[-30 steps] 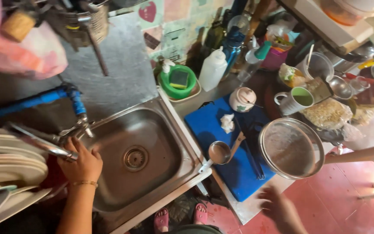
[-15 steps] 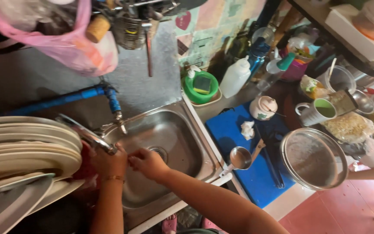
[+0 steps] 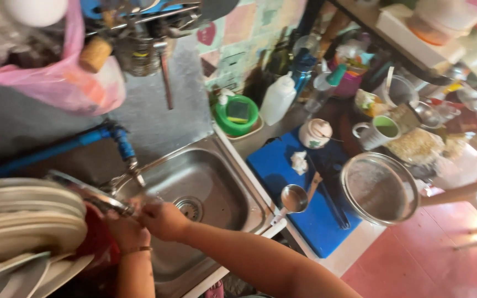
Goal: Washing hands at a kitchen sink and stirring food in a pan on a stove.
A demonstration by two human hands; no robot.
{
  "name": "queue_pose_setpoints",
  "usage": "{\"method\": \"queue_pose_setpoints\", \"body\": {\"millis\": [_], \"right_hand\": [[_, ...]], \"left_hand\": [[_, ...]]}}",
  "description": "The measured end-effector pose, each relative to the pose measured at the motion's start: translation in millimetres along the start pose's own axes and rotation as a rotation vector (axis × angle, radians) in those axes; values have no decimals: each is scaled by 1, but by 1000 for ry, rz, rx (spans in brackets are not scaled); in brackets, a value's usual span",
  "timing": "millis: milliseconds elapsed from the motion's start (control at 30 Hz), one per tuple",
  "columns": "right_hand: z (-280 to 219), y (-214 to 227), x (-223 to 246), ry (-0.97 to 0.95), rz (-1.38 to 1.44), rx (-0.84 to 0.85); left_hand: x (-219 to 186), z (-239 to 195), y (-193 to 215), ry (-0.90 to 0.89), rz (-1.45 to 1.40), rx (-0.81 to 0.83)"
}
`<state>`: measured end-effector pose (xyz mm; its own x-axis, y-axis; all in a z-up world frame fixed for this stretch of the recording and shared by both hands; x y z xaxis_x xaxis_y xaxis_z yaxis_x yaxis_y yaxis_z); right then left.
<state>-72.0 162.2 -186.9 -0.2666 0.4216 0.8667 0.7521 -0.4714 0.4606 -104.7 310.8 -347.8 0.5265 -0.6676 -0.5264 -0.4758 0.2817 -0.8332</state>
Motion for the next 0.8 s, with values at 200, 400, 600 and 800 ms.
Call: {"method": "queue_pose_setpoints", "body": {"millis": [200,400,600,800], "right_hand": [[-37,35,-27,-132,-189,-14],[-92,68,-70,-273,-177,-8],[-164,111,-104,-253,-17,-108],[-279,189,-104,-229,135,-86]], "left_hand": [[-2,14,1,-222,395,-183],[24,-12,-31,-119,1007,-290],[83,-24,-39,24,1736,53],[154,-50,-166,86,1668,299]]}}
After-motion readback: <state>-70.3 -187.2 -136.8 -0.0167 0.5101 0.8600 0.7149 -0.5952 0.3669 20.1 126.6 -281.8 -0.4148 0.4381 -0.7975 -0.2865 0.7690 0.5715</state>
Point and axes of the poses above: each hand's wrist, its own z-axis towards the middle knuckle, its own y-axis out of the back of the hand, x = y × z, the point moved 3 cm from there along z, towards the middle knuckle, and after that the axes turned 2 degrees about x, right-handed, at the moved point
